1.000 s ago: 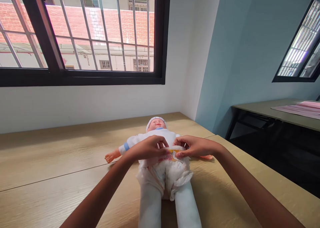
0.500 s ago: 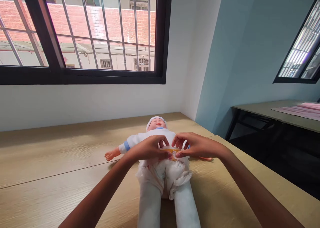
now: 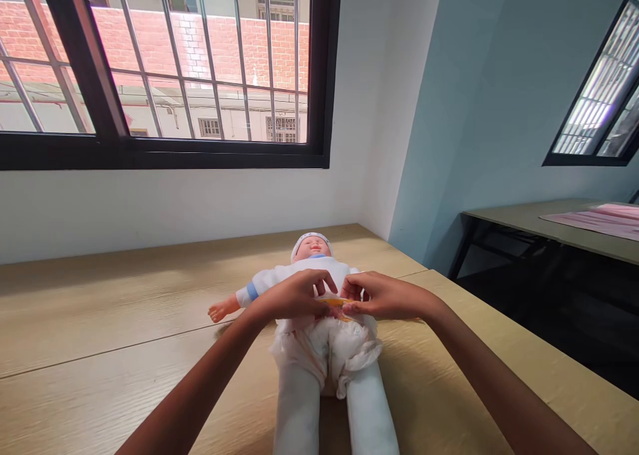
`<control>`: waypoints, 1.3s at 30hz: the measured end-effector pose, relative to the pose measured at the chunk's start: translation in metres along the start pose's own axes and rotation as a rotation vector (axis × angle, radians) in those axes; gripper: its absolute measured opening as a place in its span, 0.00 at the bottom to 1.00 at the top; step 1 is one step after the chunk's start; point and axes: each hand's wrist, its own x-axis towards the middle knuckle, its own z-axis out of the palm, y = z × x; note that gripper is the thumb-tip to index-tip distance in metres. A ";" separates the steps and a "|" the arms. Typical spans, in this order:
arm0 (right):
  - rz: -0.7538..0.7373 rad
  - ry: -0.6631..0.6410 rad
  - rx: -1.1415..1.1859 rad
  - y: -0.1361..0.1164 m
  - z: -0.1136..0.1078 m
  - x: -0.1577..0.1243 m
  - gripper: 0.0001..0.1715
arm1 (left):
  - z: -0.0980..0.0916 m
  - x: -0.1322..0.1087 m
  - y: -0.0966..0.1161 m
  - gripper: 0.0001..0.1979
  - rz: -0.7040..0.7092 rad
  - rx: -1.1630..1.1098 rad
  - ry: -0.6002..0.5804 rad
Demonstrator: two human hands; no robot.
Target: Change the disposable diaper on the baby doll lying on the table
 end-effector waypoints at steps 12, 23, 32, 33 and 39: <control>-0.003 -0.038 -0.028 0.000 0.000 -0.001 0.12 | -0.003 -0.004 0.007 0.13 -0.034 0.052 -0.008; -0.059 0.048 0.061 0.001 -0.017 -0.008 0.16 | -0.003 -0.004 0.008 0.15 -0.031 0.080 -0.026; 0.078 -0.039 -0.062 0.004 -0.033 -0.021 0.13 | -0.001 0.000 0.004 0.17 -0.013 0.050 -0.033; 0.112 -0.057 -0.085 0.008 -0.034 -0.020 0.12 | -0.001 0.000 0.003 0.17 -0.017 0.046 -0.029; 0.227 -0.039 -0.167 0.033 -0.031 -0.007 0.11 | -0.001 0.000 -0.001 0.18 -0.024 0.004 -0.038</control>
